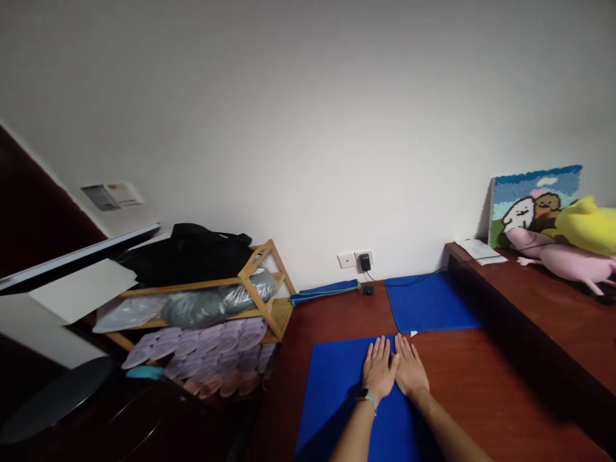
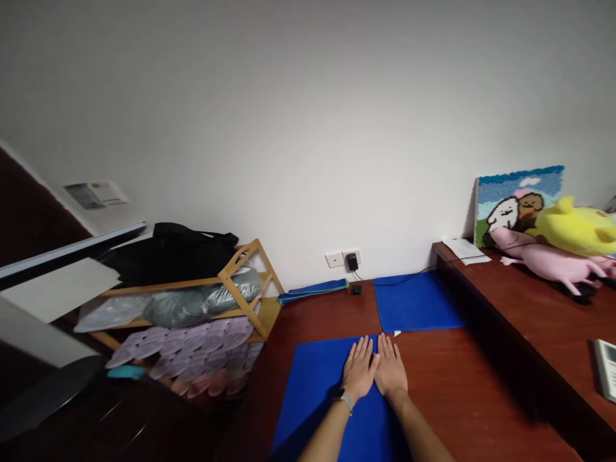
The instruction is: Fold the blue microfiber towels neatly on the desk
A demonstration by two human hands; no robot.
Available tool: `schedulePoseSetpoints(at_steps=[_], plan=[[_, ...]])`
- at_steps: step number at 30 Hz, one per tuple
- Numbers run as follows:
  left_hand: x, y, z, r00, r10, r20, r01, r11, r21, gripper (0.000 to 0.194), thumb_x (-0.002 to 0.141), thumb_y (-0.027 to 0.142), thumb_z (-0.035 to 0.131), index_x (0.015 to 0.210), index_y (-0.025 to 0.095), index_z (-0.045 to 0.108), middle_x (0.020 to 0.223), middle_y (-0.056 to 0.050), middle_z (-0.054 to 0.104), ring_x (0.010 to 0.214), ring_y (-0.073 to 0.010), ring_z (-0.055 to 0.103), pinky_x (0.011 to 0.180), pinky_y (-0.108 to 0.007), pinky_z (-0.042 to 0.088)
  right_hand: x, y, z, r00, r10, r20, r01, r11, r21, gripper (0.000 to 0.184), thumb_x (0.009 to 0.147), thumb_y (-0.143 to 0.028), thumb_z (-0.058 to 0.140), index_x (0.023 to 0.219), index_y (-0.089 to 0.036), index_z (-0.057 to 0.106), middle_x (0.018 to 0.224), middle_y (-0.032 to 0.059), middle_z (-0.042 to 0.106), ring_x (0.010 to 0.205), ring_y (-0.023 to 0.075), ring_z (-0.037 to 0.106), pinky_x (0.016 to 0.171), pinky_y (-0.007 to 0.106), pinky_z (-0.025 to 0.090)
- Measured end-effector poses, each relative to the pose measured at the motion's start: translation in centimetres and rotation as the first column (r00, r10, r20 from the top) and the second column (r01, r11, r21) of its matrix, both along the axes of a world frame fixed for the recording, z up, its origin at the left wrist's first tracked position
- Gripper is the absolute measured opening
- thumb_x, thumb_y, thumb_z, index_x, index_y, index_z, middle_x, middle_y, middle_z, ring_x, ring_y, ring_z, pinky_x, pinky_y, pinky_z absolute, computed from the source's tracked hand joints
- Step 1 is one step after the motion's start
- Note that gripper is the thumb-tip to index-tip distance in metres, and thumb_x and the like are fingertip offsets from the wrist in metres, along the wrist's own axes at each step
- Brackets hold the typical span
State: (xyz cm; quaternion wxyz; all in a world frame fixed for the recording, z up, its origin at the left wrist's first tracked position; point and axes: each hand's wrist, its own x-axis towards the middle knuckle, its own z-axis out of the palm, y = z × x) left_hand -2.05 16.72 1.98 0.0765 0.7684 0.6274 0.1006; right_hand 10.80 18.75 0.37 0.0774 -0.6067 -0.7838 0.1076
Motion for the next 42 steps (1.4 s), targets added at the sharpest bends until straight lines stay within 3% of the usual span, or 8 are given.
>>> schedulePoseSetpoints(at_steps=[8, 12, 21, 33, 42], plan=[[-13.9, -2.2, 0.6, 0.950, 0.287, -0.124, -0.286, 0.958, 0.026, 0.074, 0.106, 0.060, 0.017, 0.164, 0.015, 0.028, 0.171, -0.012, 0.027, 0.159, -0.0269, 0.023, 0.130, -0.050, 0.024, -0.3, -0.4, 1.3, 0.997, -0.054, -0.055, 0.052, 0.998, -0.039, 0.069, 0.104, -0.042, 0.014, 0.164, -0.008, 0.017, 0.172, 0.0059, 0.015, 0.160, 0.0192, 0.012, 0.131, 0.041, 0.009], [-17.9, -3.0, 0.5, 0.924, 0.353, -0.148, -0.348, 0.935, 0.060, 0.076, 0.106, 0.060, 0.019, 0.162, 0.011, 0.031, 0.170, -0.015, 0.029, 0.158, -0.0276, 0.024, 0.129, -0.050, 0.024, -0.3, -0.4, 1.3, 0.997, -0.054, -0.045, 0.052, 0.998, -0.043, 0.069, 0.104, -0.042, 0.012, 0.164, -0.008, 0.017, 0.173, 0.0054, 0.014, 0.160, 0.0192, 0.012, 0.131, 0.041, 0.009], [-18.2, -2.9, -0.4, 0.926, 0.354, -0.132, -0.341, 0.934, 0.111, 0.074, 0.105, 0.060, 0.022, 0.163, 0.014, 0.030, 0.169, -0.014, 0.032, 0.158, -0.0286, 0.026, 0.129, -0.051, 0.025, -0.3, -0.4, 1.1, 0.998, -0.054, -0.042, 0.053, 0.998, -0.035, 0.070, 0.104, -0.043, 0.013, 0.164, -0.008, 0.018, 0.172, 0.0061, 0.015, 0.160, 0.0201, 0.013, 0.131, 0.042, 0.010], [-18.0, -2.8, 0.3, 0.921, 0.358, -0.155, -0.346, 0.933, 0.095, 0.073, 0.105, 0.057, 0.023, 0.162, 0.013, 0.033, 0.169, -0.013, 0.033, 0.158, -0.0273, 0.026, 0.129, -0.050, 0.024, -0.4, -0.3, 1.5, 0.997, -0.057, -0.053, 0.055, 0.998, -0.040, 0.069, 0.104, -0.041, 0.015, 0.164, -0.009, 0.019, 0.172, 0.0056, 0.016, 0.160, 0.0198, 0.012, 0.131, 0.041, 0.009], [-18.3, -2.2, -0.2, 0.918, 0.355, -0.176, -0.342, 0.934, 0.099, 0.072, 0.105, 0.056, 0.022, 0.162, 0.014, 0.033, 0.169, -0.014, 0.033, 0.158, -0.0280, 0.027, 0.128, -0.051, 0.025, -0.5, -0.2, 2.3, 0.995, -0.071, -0.077, 0.065, 0.995, -0.071, 0.068, 0.103, -0.040, 0.017, 0.164, -0.009, 0.019, 0.173, 0.0052, 0.014, 0.161, 0.0192, 0.010, 0.131, 0.039, 0.007]])
